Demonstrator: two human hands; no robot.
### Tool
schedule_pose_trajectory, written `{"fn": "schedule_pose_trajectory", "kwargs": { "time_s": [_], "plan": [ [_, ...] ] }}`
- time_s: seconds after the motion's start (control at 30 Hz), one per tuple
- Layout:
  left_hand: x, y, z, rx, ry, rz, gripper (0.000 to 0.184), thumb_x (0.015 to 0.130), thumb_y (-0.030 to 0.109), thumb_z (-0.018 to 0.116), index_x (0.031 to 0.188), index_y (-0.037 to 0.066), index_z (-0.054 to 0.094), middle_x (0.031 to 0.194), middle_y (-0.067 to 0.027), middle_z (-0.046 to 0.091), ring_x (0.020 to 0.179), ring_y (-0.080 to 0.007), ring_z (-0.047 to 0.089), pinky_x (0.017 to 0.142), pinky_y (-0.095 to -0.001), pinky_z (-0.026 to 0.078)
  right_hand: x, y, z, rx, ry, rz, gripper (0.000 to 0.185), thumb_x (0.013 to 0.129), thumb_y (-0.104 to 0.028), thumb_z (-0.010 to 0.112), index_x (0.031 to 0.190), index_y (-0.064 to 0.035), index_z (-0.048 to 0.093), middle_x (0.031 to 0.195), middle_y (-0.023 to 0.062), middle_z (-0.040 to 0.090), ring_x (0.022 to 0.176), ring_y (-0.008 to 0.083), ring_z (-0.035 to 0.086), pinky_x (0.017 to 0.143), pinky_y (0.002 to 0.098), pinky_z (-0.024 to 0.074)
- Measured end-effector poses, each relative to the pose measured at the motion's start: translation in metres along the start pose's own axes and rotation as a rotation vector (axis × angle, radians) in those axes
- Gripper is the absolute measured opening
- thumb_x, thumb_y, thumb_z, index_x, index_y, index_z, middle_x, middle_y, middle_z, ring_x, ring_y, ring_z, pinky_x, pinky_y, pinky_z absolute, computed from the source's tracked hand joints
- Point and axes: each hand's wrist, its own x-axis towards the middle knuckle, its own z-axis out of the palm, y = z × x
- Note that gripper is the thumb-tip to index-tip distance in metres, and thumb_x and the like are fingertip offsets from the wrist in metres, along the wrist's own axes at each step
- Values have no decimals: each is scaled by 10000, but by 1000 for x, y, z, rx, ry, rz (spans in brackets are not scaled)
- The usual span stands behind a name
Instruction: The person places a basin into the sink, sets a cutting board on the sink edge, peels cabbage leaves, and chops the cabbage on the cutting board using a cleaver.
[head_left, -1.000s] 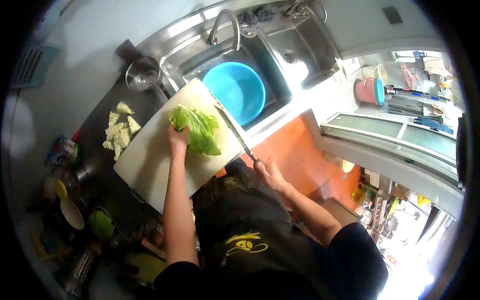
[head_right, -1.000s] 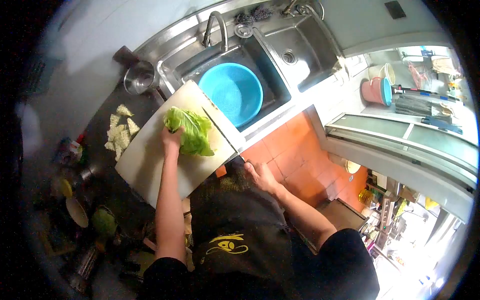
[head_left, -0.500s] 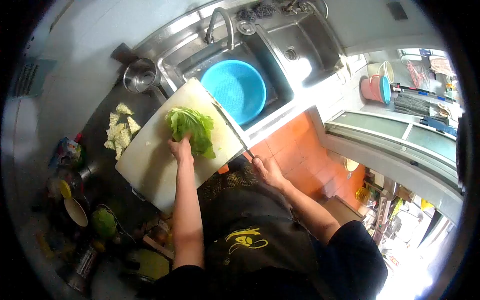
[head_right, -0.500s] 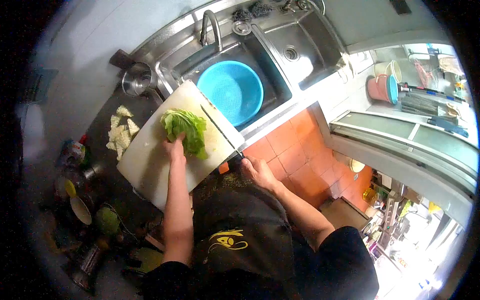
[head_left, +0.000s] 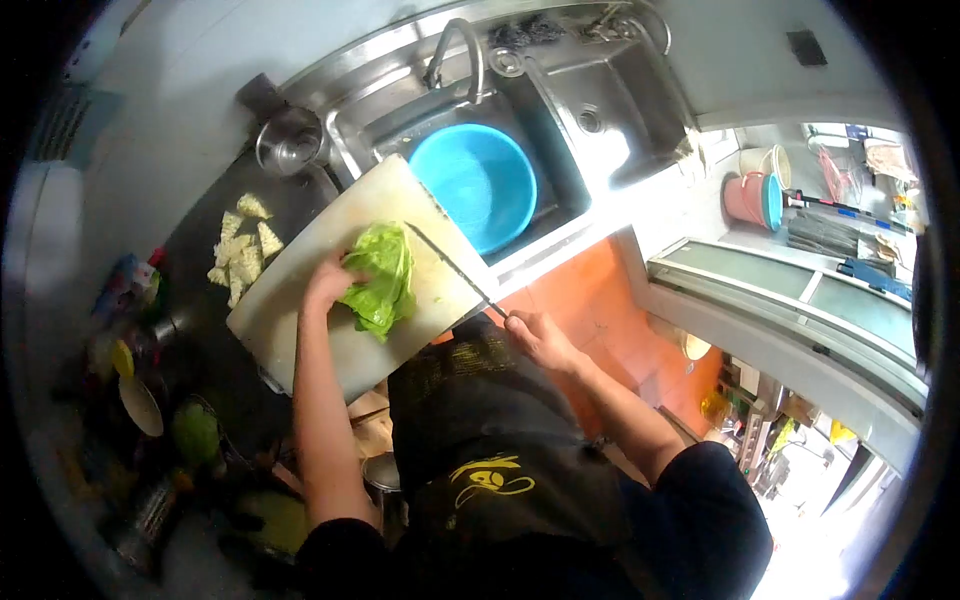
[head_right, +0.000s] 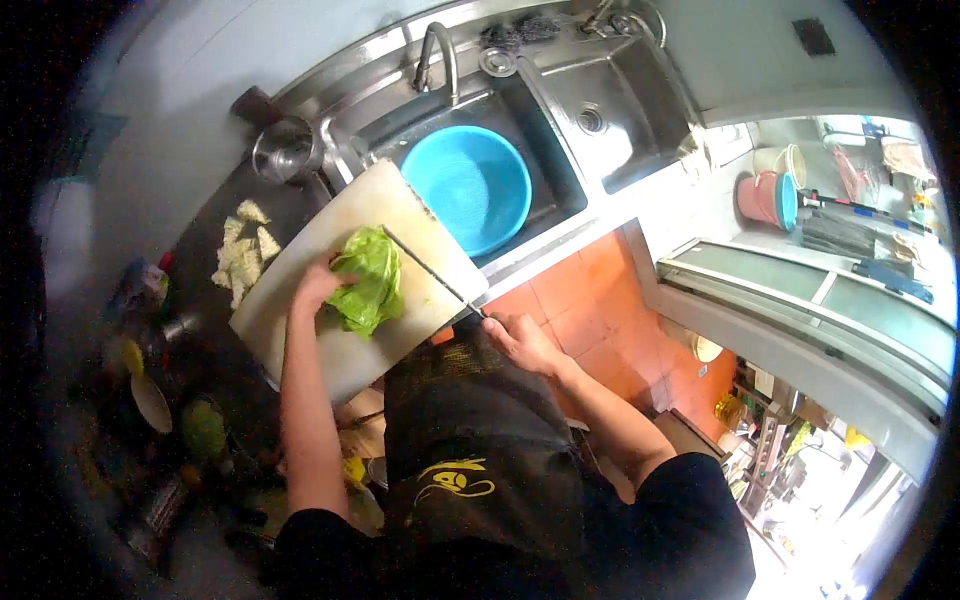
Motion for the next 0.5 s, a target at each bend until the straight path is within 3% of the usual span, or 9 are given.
{"fn": "schedule_pose_trajectory", "kwargs": {
  "time_s": [0.13,0.27,0.37,0.43,0.5],
  "plan": [
    [20,-27,-7,134,162,172,762,716,214,839,1341,49,435,1225,-198,608,1130,-291,590,961,-396,469,4,-22,10,-35,-143,31,513,1058,-443,405,897,5,597,688,132,545,666,258,542,684,406,455],
    [-31,-12,-7,-306,251,107,868,718,382,857,1361,6,411,1306,-186,567,1163,-324,570,990,-425,452,13,-43,34,-35,-208,89,500,1058,-439,409,986,-8,651,762,161,586,753,284,575,758,407,465],
    [-66,-10,0,-341,445,-202,898,733,419,844,1387,-11,403,1333,-185,557,1189,-336,559,1008,-424,441,26,-53,51,-98,-175,-24,489,1054,-431,423,1003,-18,680,807,194,637,774,304,607,771,411,479],
    [-68,-34,24,-391,502,-349,850,759,348,830,1402,-10,403,1337,-195,556,1199,-337,558,1009,-424,440,37,-51,62,-149,-159,-26,501,1051,-436,430,958,-11,678,789,207,640,756,319,610,761,419,483],
    [-77,-33,34,-500,460,-356,761,795,233,791,1408,-15,417,1342,-217,552,1213,-352,554,1013,-429,436,52,-50,69,-169,-172,-3,526,1047,-445,436,897,2,667,755,214,634,729,335,607,745,431,484]
  ]
}}
